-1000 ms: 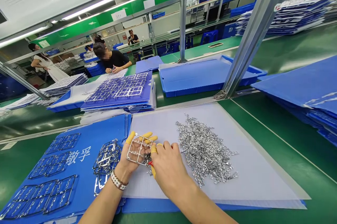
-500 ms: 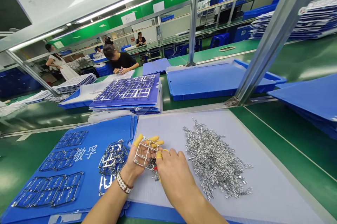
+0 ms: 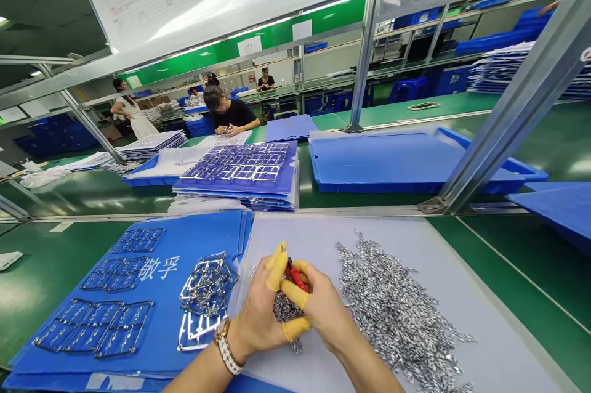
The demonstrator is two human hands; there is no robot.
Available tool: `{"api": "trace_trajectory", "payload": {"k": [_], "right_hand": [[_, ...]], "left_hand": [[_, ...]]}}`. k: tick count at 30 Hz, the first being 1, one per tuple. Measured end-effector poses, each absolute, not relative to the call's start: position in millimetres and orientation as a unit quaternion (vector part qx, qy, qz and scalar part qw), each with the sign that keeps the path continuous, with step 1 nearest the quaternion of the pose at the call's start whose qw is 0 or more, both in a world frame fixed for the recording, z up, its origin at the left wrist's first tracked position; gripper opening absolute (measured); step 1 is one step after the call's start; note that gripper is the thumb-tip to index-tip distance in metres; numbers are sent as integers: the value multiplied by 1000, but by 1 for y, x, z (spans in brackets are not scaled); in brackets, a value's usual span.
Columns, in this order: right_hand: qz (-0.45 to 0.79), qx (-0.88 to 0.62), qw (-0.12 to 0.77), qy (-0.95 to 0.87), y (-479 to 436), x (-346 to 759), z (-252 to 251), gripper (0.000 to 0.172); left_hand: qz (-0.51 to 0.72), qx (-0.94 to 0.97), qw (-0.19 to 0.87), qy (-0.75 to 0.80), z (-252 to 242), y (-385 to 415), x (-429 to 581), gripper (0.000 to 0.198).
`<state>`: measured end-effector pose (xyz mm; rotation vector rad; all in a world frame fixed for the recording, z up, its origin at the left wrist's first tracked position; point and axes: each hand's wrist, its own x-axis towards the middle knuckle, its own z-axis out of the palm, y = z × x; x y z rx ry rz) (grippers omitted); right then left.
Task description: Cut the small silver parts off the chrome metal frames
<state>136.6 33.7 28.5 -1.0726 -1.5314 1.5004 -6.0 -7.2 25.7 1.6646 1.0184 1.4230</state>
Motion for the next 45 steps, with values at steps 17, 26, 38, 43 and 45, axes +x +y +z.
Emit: {"api": "trace_trajectory", "payload": {"k": [17,26,38,43,45], "right_hand": [[198,-319,449,-810,-2,102,6,37],[226,-378,393,-807,7,129,25,33],[116,-521,109,-839,14,125,45,30],[83,-519,89,-846,14,126,47,38],[75,-517,77,-849,15,126,50,39]], "left_hand": [[582,95,780,210,13,14,-6,65],[559,83,790,236,16,13,-5,57],[611,168,714,298,6,15,-1,55],[613,191,699,314,3,15,-2,54],[612,204,688,333,1,15,-3,56]]}}
